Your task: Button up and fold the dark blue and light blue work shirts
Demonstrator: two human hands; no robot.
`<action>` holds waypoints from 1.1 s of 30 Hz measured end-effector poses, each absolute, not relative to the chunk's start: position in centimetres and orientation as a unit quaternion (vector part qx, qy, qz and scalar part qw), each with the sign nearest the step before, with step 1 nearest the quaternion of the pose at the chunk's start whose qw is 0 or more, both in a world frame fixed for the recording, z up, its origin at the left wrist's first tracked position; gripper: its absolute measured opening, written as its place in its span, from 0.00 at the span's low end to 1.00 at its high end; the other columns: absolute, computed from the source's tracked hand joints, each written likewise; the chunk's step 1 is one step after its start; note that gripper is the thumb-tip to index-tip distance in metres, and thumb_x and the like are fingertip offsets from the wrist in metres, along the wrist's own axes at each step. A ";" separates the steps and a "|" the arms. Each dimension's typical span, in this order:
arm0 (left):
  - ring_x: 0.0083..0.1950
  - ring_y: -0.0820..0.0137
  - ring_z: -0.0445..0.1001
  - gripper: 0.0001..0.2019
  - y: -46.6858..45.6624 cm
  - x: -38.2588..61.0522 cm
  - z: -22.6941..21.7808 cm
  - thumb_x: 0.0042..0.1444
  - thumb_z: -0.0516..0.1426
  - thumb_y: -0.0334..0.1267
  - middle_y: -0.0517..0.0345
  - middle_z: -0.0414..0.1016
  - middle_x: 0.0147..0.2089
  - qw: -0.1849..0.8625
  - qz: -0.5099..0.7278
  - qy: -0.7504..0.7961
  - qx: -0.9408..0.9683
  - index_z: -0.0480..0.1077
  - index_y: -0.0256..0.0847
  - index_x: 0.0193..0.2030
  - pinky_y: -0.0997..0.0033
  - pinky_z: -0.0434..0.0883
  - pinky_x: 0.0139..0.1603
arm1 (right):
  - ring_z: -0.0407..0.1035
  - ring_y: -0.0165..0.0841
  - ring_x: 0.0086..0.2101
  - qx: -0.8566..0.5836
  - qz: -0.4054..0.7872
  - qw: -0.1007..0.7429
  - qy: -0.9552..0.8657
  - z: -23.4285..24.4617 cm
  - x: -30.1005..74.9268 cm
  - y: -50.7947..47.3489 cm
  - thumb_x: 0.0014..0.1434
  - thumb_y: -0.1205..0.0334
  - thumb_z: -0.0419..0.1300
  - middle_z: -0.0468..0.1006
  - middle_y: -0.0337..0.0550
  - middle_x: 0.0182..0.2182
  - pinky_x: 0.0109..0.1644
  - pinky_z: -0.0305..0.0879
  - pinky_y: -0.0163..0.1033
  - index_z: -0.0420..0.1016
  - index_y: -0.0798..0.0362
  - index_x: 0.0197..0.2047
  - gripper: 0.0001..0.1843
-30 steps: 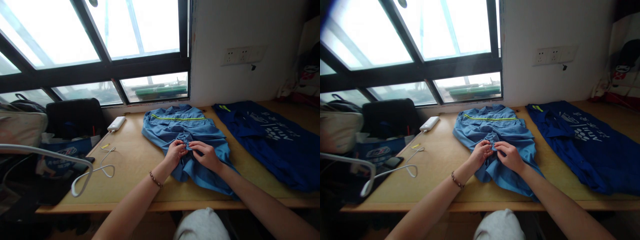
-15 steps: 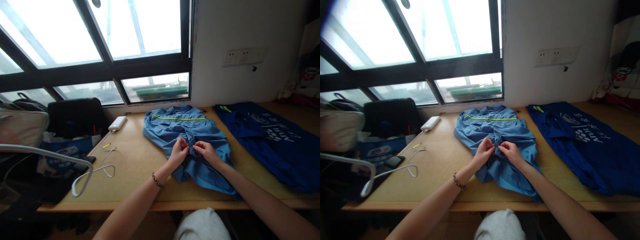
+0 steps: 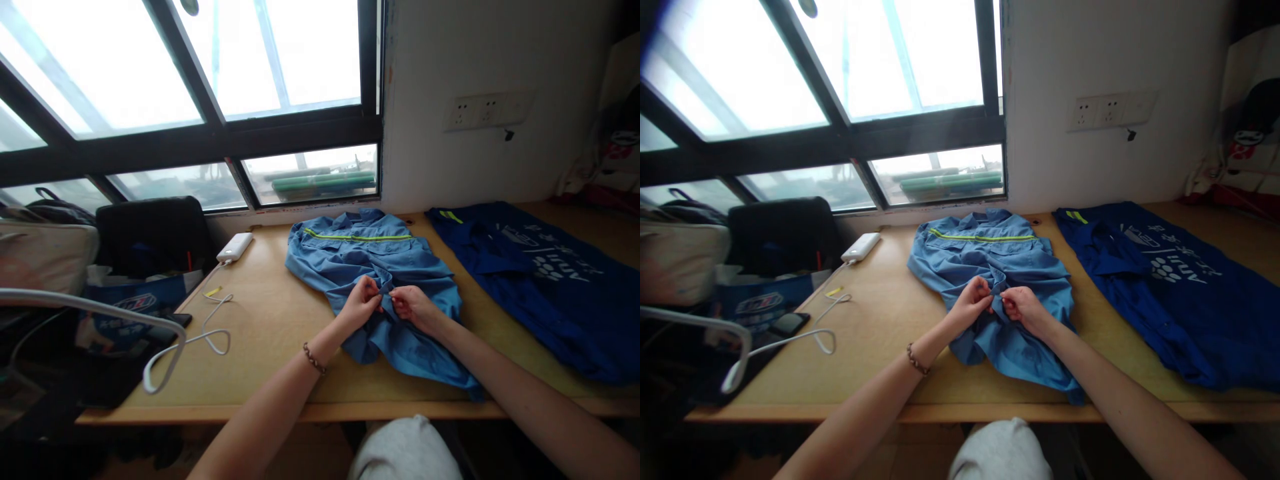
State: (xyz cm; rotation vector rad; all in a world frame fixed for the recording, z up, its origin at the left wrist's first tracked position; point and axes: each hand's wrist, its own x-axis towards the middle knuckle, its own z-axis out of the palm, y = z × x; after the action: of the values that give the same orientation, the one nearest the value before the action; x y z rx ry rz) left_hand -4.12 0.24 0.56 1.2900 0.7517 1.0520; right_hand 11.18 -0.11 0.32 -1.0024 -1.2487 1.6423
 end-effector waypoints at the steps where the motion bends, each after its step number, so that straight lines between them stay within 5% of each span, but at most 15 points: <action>1: 0.20 0.77 0.65 0.14 0.2 -4.1 0.5 0.45 0.59 0.36 0.69 0.60 0.20 0.611 0.454 0.330 0.557 0.55 0.41 0.32 0.77 0.63 0.23 | 0.45 0.20 0.14 -0.410 0.629 0.419 -0.511 0.2 11.1 -0.1 0.47 0.55 0.56 0.54 0.31 0.13 0.17 0.39 0.30 0.58 0.54 0.17 0.15; 8: 0.21 0.78 0.63 0.16 0.4 -4.0 0.4 0.41 0.61 0.34 0.67 0.63 0.22 0.629 0.456 0.340 0.529 0.56 0.41 0.32 0.79 0.62 0.23 | 0.55 0.26 0.21 -0.444 0.324 0.445 -0.707 0.1 11.1 -0.7 0.53 0.58 0.52 0.62 0.34 0.17 0.25 0.50 0.33 0.65 0.55 0.20 0.13; 13: 0.20 0.80 0.60 0.13 0.3 -4.0 0.3 0.39 0.58 0.27 0.67 0.61 0.21 0.638 0.469 0.356 0.496 0.57 0.40 0.30 0.81 0.59 0.22 | 0.57 0.27 0.22 -0.428 0.265 0.429 -0.750 0.4 10.8 -1.0 0.56 0.58 0.50 0.64 0.35 0.18 0.28 0.52 0.33 0.64 0.54 0.21 0.14; 19: 0.18 0.80 0.59 0.13 0.6 -3.9 -0.4 0.38 0.54 0.23 0.67 0.61 0.20 0.643 0.471 0.339 0.500 0.56 0.41 0.30 0.81 0.57 0.20 | 0.55 0.26 0.21 -0.436 0.348 0.427 -0.712 0.0 10.5 -0.7 0.56 0.55 0.50 0.61 0.35 0.17 0.25 0.50 0.33 0.62 0.54 0.19 0.17; 25: 0.20 0.78 0.64 0.15 0.4 -4.1 -0.1 0.39 0.60 0.27 0.66 0.64 0.21 0.681 0.444 0.336 0.476 0.57 0.40 0.31 0.80 0.61 0.23 | 0.42 0.20 0.13 -0.413 0.656 0.389 -0.498 -0.6 11.1 0.5 0.48 0.52 0.55 0.49 0.28 0.13 0.16 0.35 0.30 0.54 0.52 0.18 0.17; 33: 0.28 0.72 0.73 0.18 0.1 -4.4 0.8 0.43 0.62 0.36 0.59 0.71 0.28 0.730 0.433 0.304 0.433 0.59 0.39 0.38 0.75 0.69 0.31 | 0.42 0.20 0.13 -0.356 0.756 0.352 -0.421 0.2 12.3 0.9 0.50 0.52 0.56 0.50 0.28 0.13 0.14 0.39 0.28 0.59 0.54 0.22 0.15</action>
State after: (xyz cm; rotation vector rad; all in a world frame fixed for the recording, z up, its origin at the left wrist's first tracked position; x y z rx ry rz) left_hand -4.42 0.11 0.78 0.9530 0.6694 0.9527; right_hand 12.35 0.90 0.15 -0.9214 -1.0889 1.9574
